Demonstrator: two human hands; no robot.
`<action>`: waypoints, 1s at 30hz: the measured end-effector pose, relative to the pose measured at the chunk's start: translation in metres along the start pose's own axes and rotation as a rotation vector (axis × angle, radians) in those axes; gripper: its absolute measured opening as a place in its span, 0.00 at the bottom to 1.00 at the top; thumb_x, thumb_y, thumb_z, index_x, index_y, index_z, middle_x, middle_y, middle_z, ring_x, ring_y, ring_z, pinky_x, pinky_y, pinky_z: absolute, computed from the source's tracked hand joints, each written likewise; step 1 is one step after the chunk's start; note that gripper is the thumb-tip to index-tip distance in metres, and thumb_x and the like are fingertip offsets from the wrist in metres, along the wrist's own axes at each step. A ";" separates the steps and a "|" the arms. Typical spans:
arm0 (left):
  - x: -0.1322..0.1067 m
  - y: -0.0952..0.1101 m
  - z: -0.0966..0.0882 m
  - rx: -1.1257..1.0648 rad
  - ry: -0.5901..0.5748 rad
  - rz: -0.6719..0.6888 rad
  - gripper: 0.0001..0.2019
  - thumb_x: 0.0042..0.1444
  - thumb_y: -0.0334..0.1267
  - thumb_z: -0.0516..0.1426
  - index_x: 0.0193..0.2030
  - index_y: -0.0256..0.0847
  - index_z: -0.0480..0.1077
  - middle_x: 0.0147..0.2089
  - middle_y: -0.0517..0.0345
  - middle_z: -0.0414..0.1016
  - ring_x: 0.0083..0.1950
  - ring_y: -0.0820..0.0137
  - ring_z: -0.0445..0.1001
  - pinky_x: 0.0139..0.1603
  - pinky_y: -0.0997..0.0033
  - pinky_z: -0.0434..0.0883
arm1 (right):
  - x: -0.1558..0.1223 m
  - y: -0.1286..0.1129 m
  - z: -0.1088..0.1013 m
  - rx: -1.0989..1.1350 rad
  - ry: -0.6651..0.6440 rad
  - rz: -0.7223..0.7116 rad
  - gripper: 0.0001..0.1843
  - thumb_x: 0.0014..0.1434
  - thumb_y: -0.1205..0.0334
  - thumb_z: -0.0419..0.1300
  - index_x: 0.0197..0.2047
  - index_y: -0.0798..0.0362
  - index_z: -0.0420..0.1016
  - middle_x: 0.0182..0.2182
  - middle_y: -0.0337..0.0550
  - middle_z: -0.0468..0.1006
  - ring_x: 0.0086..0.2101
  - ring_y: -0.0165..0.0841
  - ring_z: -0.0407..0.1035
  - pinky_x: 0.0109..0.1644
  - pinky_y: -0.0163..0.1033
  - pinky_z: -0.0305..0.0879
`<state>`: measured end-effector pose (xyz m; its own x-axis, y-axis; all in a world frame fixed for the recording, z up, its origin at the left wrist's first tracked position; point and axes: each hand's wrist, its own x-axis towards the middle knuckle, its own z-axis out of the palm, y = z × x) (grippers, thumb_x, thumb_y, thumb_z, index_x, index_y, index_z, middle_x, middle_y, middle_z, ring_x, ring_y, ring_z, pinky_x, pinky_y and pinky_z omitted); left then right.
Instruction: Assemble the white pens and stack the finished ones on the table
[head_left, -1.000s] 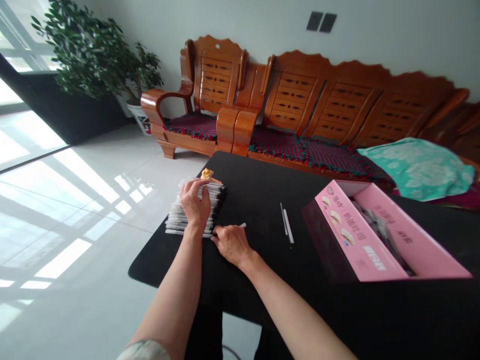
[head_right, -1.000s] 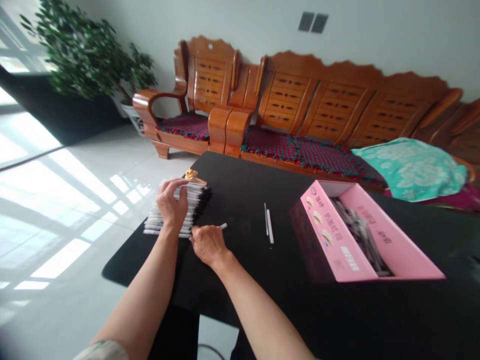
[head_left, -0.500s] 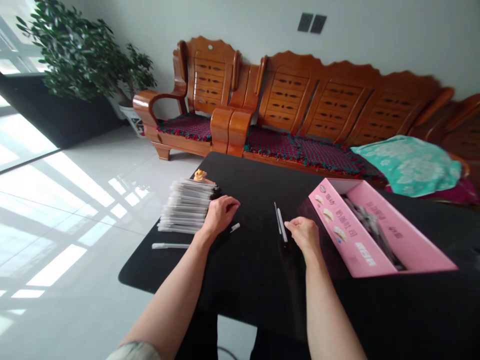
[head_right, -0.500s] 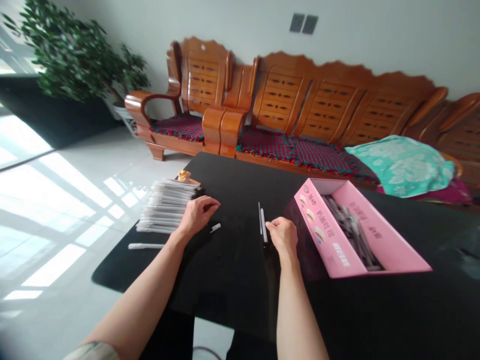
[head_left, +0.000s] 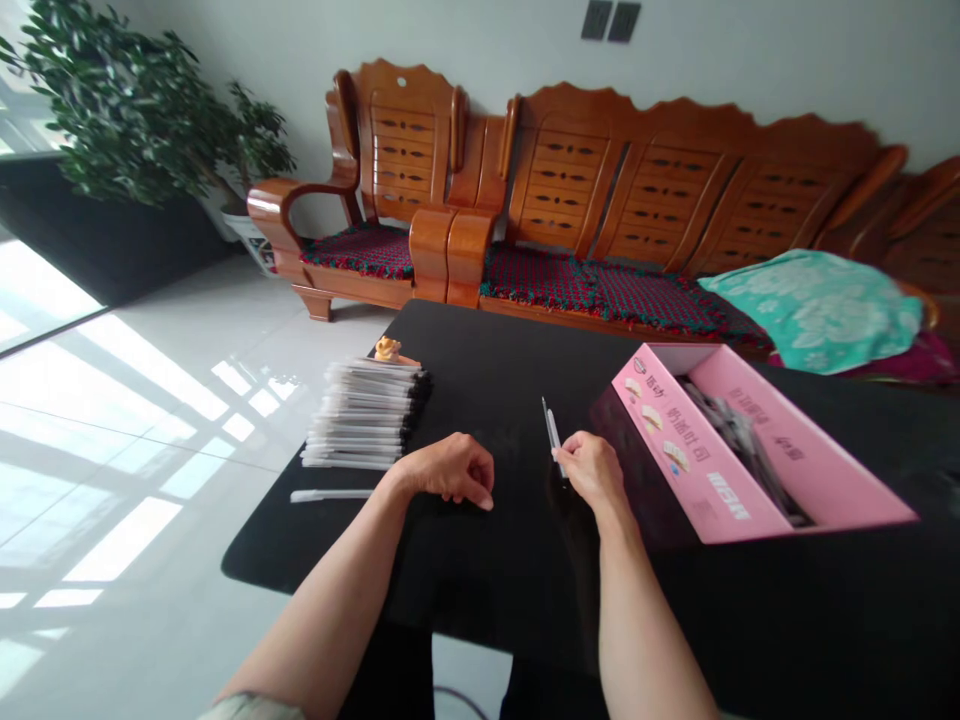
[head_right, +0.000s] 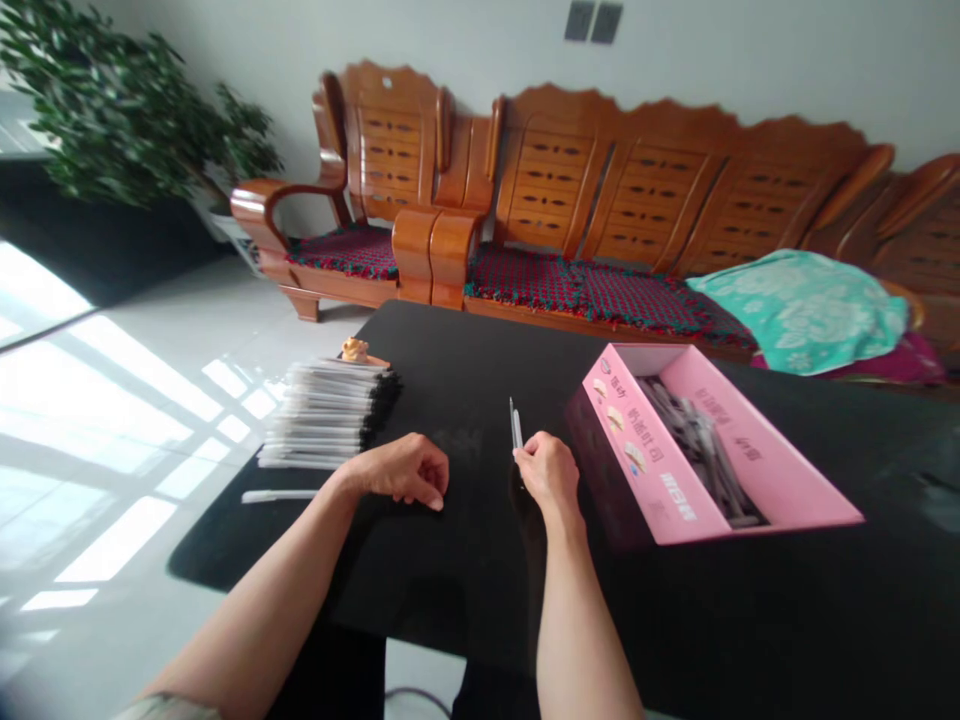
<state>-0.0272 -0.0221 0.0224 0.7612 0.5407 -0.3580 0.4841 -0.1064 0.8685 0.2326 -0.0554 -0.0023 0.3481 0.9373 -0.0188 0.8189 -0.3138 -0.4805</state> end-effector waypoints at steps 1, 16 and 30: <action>0.001 0.000 0.002 0.014 -0.039 -0.024 0.14 0.43 0.43 0.67 0.33 0.37 0.74 0.24 0.62 0.73 0.21 0.75 0.69 0.19 0.79 0.62 | 0.000 0.000 0.000 -0.005 -0.008 0.011 0.08 0.50 0.55 0.62 0.25 0.50 0.74 0.25 0.42 0.79 0.28 0.36 0.73 0.30 0.36 0.58; 0.009 0.001 0.007 0.032 0.176 0.156 0.07 0.48 0.38 0.64 0.31 0.35 0.75 0.22 0.61 0.73 0.23 0.74 0.72 0.25 0.79 0.64 | -0.004 -0.006 -0.002 1.042 -0.001 0.006 0.08 0.49 0.60 0.60 0.24 0.55 0.70 0.15 0.38 0.74 0.11 0.23 0.57 0.13 0.28 0.43; 0.024 -0.012 0.008 -0.761 0.338 0.339 0.16 0.50 0.41 0.67 0.41 0.31 0.76 0.32 0.51 0.78 0.31 0.74 0.76 0.36 0.75 0.73 | -0.013 -0.019 0.013 1.375 -0.286 -0.084 0.19 0.47 0.61 0.68 0.43 0.59 0.75 0.25 0.44 0.80 0.17 0.25 0.66 0.15 0.27 0.57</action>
<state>-0.0109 -0.0146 -0.0001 0.5857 0.8101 -0.0259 -0.2517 0.2122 0.9443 0.2067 -0.0597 -0.0049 0.0816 0.9957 -0.0428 -0.3196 -0.0146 -0.9475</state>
